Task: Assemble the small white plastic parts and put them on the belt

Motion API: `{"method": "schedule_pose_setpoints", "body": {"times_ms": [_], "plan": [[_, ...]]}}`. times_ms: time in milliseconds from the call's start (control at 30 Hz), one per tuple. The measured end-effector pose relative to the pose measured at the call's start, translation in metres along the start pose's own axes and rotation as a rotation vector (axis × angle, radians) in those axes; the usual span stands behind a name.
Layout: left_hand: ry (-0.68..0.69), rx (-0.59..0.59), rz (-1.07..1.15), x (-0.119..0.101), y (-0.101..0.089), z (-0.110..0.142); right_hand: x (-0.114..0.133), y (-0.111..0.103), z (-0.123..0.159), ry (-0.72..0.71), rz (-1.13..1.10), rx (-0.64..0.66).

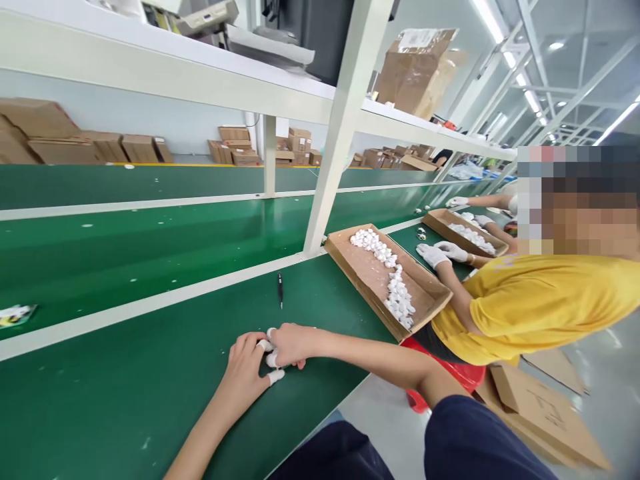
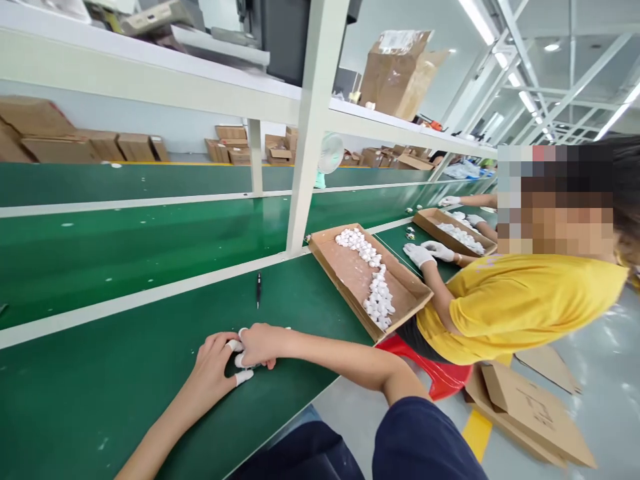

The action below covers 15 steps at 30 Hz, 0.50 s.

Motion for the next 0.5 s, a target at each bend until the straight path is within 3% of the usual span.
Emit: {"method": "schedule_pose_setpoints", "body": {"times_ms": [67,233,333,500], "plan": [[-0.002,-0.009,-0.005,0.001,0.0,-0.001,0.001,-0.004,0.0,-0.02,0.066,-0.062],[-0.001,0.016,-0.017,0.004,0.002,-0.003,-0.012,0.001,0.006,-0.005,-0.329,0.257],[-0.006,0.02,-0.025,0.007,0.004,-0.002,-0.02,-0.004,0.006,0.004,-0.44,0.197],[-0.006,0.018,-0.037,0.011,0.006,-0.001,-0.017,0.002,0.009,0.025,-0.507,0.222]]}}
Point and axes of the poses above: each hand's wrist, its own z-axis away from the middle knuckle, its own y-axis out of the palm, x = y × z, the point moved 6 cm from there along -z, towards the middle knuckle, and after that the axes turned 6 degrees about -x, right-handed, at the moved point
